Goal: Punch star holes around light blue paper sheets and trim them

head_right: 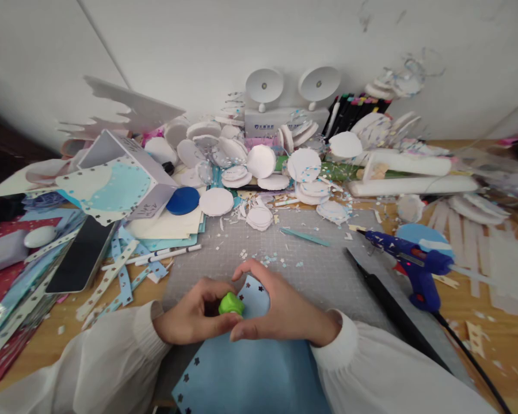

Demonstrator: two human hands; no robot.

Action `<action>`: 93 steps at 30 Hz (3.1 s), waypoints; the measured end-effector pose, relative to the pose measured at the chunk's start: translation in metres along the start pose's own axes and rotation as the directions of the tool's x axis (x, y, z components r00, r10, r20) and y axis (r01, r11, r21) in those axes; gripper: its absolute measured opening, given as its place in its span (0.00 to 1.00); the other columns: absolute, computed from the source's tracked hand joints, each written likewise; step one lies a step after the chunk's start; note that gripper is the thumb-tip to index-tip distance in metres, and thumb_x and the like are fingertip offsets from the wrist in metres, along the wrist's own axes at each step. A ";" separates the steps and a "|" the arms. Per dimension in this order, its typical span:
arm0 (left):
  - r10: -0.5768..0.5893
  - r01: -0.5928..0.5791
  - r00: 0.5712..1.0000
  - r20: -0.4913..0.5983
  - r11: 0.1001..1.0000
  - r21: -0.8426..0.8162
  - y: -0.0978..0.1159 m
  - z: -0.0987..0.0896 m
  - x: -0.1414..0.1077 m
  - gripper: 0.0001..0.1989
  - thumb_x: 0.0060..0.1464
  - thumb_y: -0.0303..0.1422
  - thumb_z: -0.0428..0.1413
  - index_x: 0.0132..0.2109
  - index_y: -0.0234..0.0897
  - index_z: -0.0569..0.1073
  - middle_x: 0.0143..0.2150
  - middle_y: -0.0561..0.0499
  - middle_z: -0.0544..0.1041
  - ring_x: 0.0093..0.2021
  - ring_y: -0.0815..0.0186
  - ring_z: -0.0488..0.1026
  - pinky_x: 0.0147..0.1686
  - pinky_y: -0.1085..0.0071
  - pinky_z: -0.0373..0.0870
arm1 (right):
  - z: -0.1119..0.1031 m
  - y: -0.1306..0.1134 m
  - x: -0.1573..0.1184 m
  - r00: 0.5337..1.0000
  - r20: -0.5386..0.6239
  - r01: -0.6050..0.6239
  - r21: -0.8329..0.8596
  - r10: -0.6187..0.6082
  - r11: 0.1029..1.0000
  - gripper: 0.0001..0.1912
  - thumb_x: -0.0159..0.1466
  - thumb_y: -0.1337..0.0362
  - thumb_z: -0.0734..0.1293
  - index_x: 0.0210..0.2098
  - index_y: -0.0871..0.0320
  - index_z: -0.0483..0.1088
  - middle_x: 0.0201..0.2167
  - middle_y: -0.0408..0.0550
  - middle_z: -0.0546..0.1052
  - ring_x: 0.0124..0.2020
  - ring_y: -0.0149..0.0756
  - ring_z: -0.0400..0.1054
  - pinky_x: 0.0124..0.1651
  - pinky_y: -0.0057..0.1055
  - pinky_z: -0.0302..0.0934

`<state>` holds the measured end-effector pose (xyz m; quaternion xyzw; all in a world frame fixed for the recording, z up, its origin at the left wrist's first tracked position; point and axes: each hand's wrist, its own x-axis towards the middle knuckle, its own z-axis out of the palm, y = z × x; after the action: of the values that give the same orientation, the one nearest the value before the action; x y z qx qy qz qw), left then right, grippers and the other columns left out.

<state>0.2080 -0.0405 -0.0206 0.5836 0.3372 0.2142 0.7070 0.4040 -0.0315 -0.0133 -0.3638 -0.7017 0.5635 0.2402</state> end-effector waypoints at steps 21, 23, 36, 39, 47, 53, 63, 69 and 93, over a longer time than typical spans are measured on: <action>0.044 -0.048 0.998 0.050 0.996 0.080 -0.006 -0.003 -0.001 0.20 0.54 0.41 0.56 0.22 0.34 0.59 0.19 0.58 0.55 0.21 0.75 0.51 0.19 0.76 0.47 | 0.009 -0.001 0.001 0.998 0.047 0.032 0.118 -0.038 0.992 0.23 0.55 0.56 0.71 0.43 0.54 0.58 0.38 0.42 0.62 0.40 0.34 0.58 0.44 0.28 0.55; 0.051 -0.055 0.998 0.048 0.995 0.079 -0.006 -0.004 -0.001 0.21 0.53 0.41 0.56 0.22 0.34 0.58 0.19 0.58 0.55 0.21 0.76 0.51 0.19 0.76 0.47 | 0.009 -0.001 0.001 0.998 0.037 0.041 0.125 -0.046 0.991 0.22 0.55 0.55 0.71 0.42 0.54 0.58 0.37 0.42 0.61 0.40 0.34 0.58 0.44 0.29 0.55; 0.017 -0.013 0.995 0.093 0.999 -0.052 0.003 -0.007 0.004 0.18 0.52 0.40 0.58 0.24 0.32 0.63 0.20 0.58 0.58 0.22 0.75 0.54 0.22 0.76 0.50 | -0.002 0.000 0.000 0.996 0.072 -0.051 0.081 0.045 0.995 0.30 0.49 0.53 0.75 0.45 0.53 0.58 0.40 0.43 0.64 0.41 0.37 0.60 0.44 0.31 0.56; -0.025 0.030 0.997 0.077 0.998 -0.060 0.013 -0.010 0.003 0.15 0.51 0.39 0.59 0.28 0.31 0.66 0.23 0.57 0.61 0.24 0.75 0.57 0.24 0.77 0.56 | -0.009 0.002 -0.004 0.995 0.062 -0.083 -0.003 0.083 0.997 0.25 0.53 0.57 0.72 0.45 0.53 0.60 0.40 0.43 0.66 0.39 0.36 0.61 0.42 0.31 0.57; 0.165 -0.065 0.968 -0.189 0.891 0.449 0.022 -0.031 0.001 0.18 0.52 0.34 0.59 0.50 0.36 0.70 0.44 0.47 0.73 0.39 0.65 0.71 0.39 0.70 0.69 | -0.019 -0.003 -0.013 0.999 0.012 -0.043 -0.044 0.044 0.998 0.11 0.57 0.66 0.66 0.39 0.54 0.63 0.31 0.39 0.65 0.30 0.31 0.59 0.34 0.27 0.55; 0.379 -0.158 0.925 0.017 0.343 0.926 0.018 -0.033 0.012 0.20 0.51 0.20 0.53 0.52 0.36 0.69 0.45 0.45 0.75 0.46 0.59 0.71 0.45 0.65 0.67 | -0.022 -0.006 -0.016 0.997 -0.024 0.076 -0.043 -0.077 0.996 0.08 0.57 0.67 0.66 0.37 0.55 0.65 0.32 0.40 0.67 0.31 0.31 0.59 0.36 0.27 0.53; 0.590 -0.116 0.805 -0.063 0.260 0.959 0.029 -0.035 0.012 0.16 0.52 0.35 0.60 0.48 0.38 0.71 0.48 0.44 0.75 0.52 0.55 0.67 0.52 0.57 0.61 | -0.015 -0.006 -0.016 0.948 -0.317 0.034 0.023 -0.025 0.999 0.09 0.60 0.62 0.64 0.39 0.53 0.63 0.32 0.40 0.66 0.31 0.32 0.61 0.33 0.26 0.55; 0.594 -0.082 0.713 -0.373 0.599 0.796 0.043 -0.047 0.000 0.12 0.54 0.39 0.58 0.43 0.37 0.74 0.45 0.46 0.76 0.49 0.58 0.70 0.51 0.62 0.63 | -0.007 0.003 -0.009 0.872 -0.488 -0.094 -0.107 0.030 0.990 0.08 0.59 0.61 0.64 0.37 0.55 0.63 0.32 0.42 0.68 0.34 0.36 0.63 0.39 0.32 0.58; 0.411 -0.202 0.884 -0.222 0.766 0.610 0.045 0.004 -0.002 0.12 0.53 0.38 0.58 0.40 0.33 0.74 0.37 0.46 0.75 0.39 0.62 0.70 0.42 0.68 0.65 | 0.019 -0.007 -0.011 0.793 -0.356 0.293 -0.489 -0.495 0.822 0.15 0.64 0.67 0.63 0.50 0.53 0.63 0.43 0.52 0.71 0.44 0.41 0.68 0.45 0.38 0.65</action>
<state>0.2136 -0.0345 0.0236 0.7689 0.4017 0.3160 0.3842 0.3951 -0.0527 -0.0103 -0.3726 -0.7855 0.2345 0.4350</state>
